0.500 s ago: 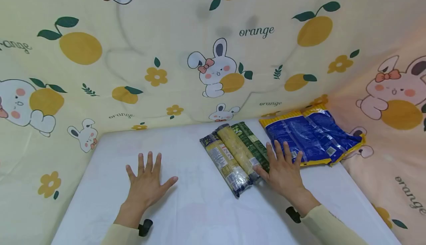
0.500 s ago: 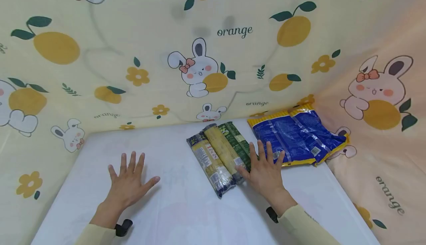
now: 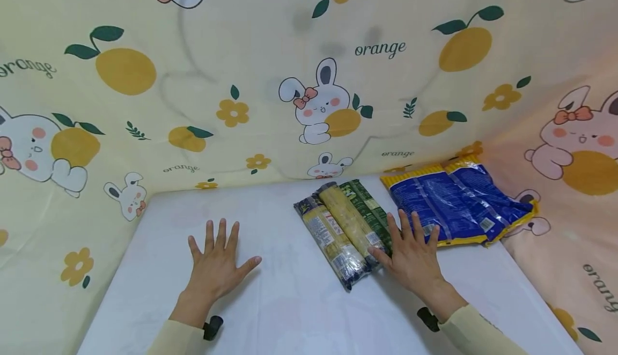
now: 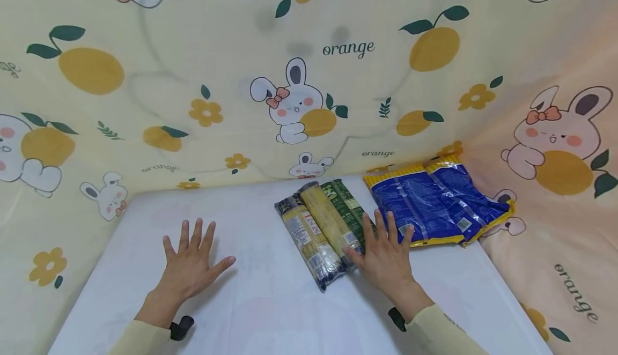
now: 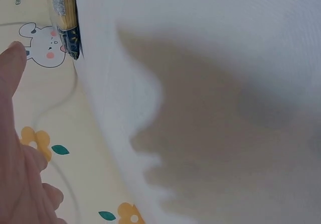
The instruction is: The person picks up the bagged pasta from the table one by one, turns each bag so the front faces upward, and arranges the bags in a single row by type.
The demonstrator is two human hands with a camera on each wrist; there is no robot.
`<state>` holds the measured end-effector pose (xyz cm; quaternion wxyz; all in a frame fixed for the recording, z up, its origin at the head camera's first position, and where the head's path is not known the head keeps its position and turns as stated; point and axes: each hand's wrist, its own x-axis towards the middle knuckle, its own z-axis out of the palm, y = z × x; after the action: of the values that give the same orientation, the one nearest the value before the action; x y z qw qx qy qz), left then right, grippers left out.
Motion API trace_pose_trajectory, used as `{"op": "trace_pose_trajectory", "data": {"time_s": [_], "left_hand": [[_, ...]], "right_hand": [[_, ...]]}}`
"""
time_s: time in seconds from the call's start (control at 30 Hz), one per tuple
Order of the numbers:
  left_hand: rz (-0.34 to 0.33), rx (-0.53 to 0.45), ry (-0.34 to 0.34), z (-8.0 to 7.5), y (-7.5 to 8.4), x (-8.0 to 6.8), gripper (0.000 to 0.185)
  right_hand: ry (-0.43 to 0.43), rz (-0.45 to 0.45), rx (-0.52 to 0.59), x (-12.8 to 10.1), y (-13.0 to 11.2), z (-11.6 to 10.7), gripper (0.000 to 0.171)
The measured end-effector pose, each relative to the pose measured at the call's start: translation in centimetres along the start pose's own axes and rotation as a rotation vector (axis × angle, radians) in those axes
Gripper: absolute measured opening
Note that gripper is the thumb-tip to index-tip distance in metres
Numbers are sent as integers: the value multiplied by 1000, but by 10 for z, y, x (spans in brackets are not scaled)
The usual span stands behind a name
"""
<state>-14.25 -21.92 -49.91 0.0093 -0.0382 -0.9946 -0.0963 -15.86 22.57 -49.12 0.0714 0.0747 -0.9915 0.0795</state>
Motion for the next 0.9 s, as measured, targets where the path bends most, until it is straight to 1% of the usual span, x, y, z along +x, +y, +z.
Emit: {"op": "trace_pose_trajectory", "data": {"time_s": [0.3, 0.57, 0.9], "left_hand": [[0, -4, -13, 3, 1, 2, 108], [22, 14, 9, 1, 2, 4, 106], [11, 15, -13, 4, 4, 7, 105]], "right_hand": [[6, -1, -8, -2, 2, 8, 97], [2, -3, -13, -4, 2, 7, 98], [14, -5, -9, -2, 3, 9, 98]]}}
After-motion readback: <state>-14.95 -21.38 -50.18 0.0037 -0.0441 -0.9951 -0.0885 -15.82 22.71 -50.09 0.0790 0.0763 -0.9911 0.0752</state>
